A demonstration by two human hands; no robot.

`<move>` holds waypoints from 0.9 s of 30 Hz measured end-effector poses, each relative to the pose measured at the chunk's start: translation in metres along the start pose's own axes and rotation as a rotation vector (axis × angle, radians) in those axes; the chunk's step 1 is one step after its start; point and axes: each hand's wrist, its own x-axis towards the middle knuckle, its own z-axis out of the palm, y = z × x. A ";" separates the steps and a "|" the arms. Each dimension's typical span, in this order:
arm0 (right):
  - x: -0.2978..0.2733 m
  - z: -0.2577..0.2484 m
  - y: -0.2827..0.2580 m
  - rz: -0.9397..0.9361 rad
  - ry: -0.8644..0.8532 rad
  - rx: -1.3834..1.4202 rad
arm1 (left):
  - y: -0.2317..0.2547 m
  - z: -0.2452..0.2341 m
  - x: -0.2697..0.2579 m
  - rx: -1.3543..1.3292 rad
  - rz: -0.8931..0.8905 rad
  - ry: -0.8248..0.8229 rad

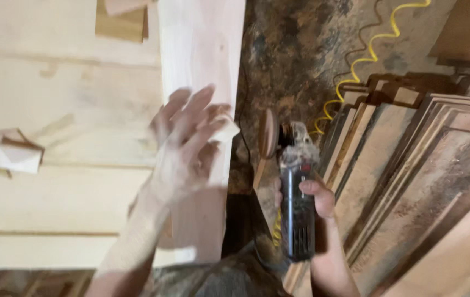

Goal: The person uses a power sander to sand wooden blocks on a larger wooden panel. They hold wooden blocks and apply the rotating disc of the tool to their surfaces and edges, moving from one block to another across the panel.

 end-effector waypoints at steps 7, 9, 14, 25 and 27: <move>0.005 0.012 -0.005 -0.118 -0.093 -0.082 | 0.010 0.026 -0.012 0.253 -0.269 -0.097; -0.005 0.016 0.002 -0.099 0.038 -0.027 | 0.004 0.034 -0.013 0.187 -0.146 -0.072; 0.010 0.010 0.006 -0.044 -0.115 0.010 | -0.004 0.021 -0.007 0.053 -0.135 -0.125; 0.017 0.027 0.001 0.026 -0.034 -0.090 | -0.003 0.010 0.001 0.098 -0.081 -0.168; 0.017 0.029 -0.003 0.045 -0.093 -0.113 | -0.002 0.009 0.002 0.099 -0.076 -0.164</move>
